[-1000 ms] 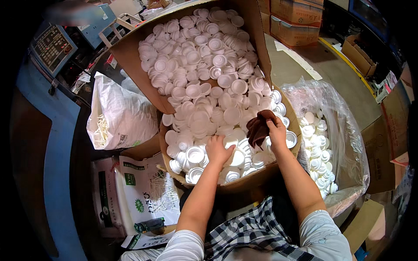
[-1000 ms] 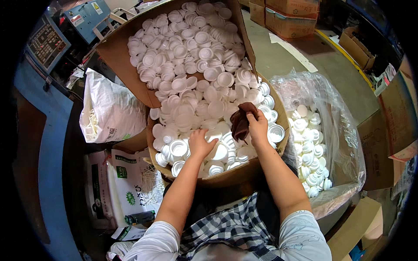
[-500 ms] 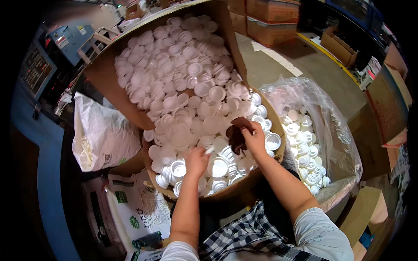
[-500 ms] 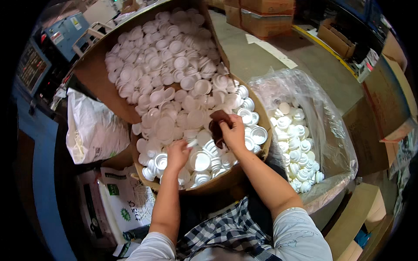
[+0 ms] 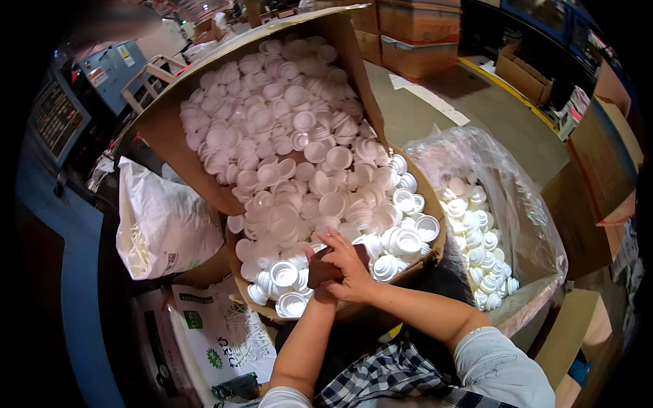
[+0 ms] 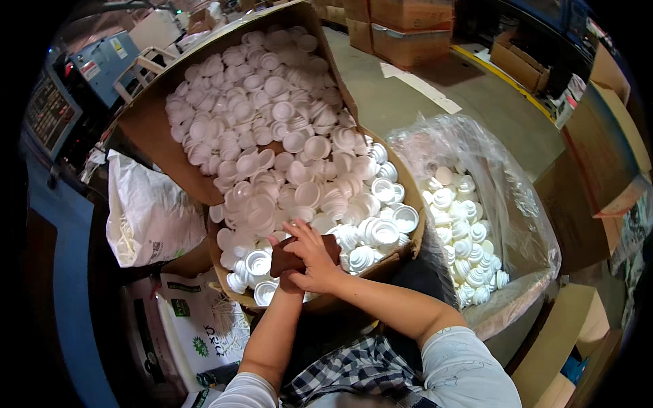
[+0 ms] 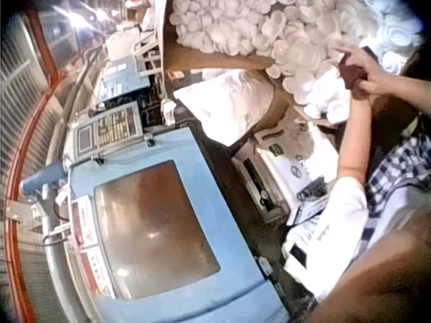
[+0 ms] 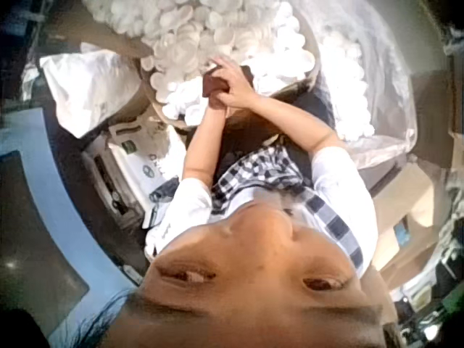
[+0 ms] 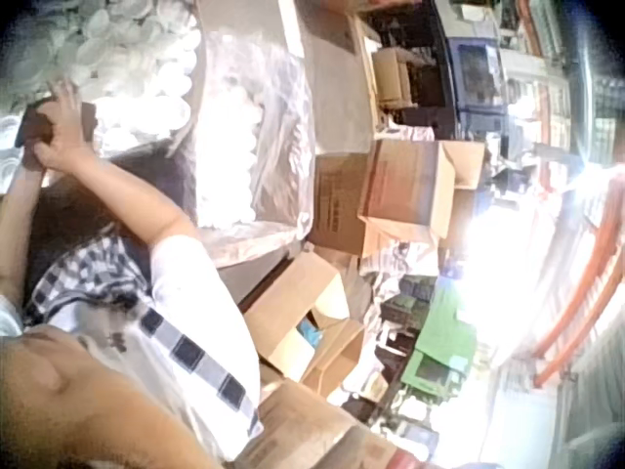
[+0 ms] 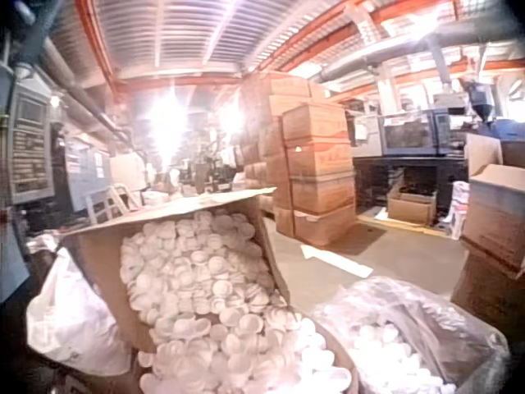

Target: The person sits on the floor and repeatedly picks up white plastic cup halves from a large cardboard box. They insert one half into another to form a complete cup, then place the assembled unit into a nearby plastic bag. The process is repeated continuously throughout the clip.

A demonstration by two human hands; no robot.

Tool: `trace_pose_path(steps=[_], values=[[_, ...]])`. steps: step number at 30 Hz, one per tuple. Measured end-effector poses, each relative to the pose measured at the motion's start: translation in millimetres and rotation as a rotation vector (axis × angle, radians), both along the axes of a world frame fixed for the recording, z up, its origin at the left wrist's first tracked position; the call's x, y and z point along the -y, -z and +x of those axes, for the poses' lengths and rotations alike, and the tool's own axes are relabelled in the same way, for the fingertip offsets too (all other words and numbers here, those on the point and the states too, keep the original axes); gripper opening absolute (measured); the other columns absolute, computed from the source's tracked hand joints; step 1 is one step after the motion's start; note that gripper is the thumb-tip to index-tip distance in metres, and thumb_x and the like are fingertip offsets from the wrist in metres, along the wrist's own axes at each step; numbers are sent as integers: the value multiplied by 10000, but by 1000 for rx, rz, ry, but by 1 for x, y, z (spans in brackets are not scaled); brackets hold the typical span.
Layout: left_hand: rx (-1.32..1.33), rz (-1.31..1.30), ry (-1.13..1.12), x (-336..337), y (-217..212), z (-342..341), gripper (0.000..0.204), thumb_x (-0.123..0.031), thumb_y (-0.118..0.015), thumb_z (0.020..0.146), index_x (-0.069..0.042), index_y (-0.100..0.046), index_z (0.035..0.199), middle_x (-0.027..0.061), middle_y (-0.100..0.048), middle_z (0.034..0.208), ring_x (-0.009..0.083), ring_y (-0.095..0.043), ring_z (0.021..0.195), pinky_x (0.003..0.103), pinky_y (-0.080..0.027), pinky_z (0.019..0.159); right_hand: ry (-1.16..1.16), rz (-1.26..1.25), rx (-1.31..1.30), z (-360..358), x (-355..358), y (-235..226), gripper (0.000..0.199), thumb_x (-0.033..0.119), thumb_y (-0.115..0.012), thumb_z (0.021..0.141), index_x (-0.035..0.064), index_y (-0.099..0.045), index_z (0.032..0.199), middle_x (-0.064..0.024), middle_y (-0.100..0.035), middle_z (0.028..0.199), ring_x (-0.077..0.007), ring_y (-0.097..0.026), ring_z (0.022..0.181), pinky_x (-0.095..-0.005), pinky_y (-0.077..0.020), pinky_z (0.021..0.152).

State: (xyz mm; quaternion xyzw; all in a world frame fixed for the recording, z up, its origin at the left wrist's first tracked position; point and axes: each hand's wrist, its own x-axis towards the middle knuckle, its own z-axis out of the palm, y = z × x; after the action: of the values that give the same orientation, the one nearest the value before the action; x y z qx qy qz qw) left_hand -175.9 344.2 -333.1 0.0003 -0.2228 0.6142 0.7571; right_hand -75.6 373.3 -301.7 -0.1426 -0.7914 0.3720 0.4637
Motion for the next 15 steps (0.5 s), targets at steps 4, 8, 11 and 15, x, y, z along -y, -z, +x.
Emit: trace_pose_path(steps=[4, 8, 11, 15], values=[[-385, -5, -278, 11, -11, 10, 759, -639, -365, 843, -61, -330, 1333, 61, -397, 1328, 213, -398, 1203, 377, -289, 1029, 156, -43, -13, -3, 5, -7, 652, 243, -680, 591, 118, -447, 1188, -187, -281, 1408, -418, -169, 1327, -537, -149, 1036], [-798, -265, -548, 17, -14, 20, 785, -670, -392, 813, -75, -347, 1323, 53, -425, 1310, 204, -420, 1187, 361, -314, 1012, 132, -106, -43, -5, -3, -10, 672, 261, -689, 559, 109, -486, 1182, -178, -401, 1296, -398, -377, 1173, -452, -316, 961], [-1083, -230, -626, 26, -17, 26, 836, -715, -414, 763, -100, -350, 1326, 46, -437, 1294, 208, -428, 1180, 362, -311, 1017, 107, -80, -110, 0, -11, -6, 554, 206, -654, 581, 74, -526, 1104, -172, -473, 1183, -370, -453, 1069, -421, -372, 910], [-1161, -93, -675, 26, -28, 39, 1000, -695, -495, 740, -101, -80, 1430, 54, -307, 1382, 183, -384, 1220, 302, -305, 1008, 98, -413, -310, 0, -12, -1, 234, 118, -512, 792, 18, -565, 997, -120, -590, 915, -246, -568, 862, -321, -440, 796]])
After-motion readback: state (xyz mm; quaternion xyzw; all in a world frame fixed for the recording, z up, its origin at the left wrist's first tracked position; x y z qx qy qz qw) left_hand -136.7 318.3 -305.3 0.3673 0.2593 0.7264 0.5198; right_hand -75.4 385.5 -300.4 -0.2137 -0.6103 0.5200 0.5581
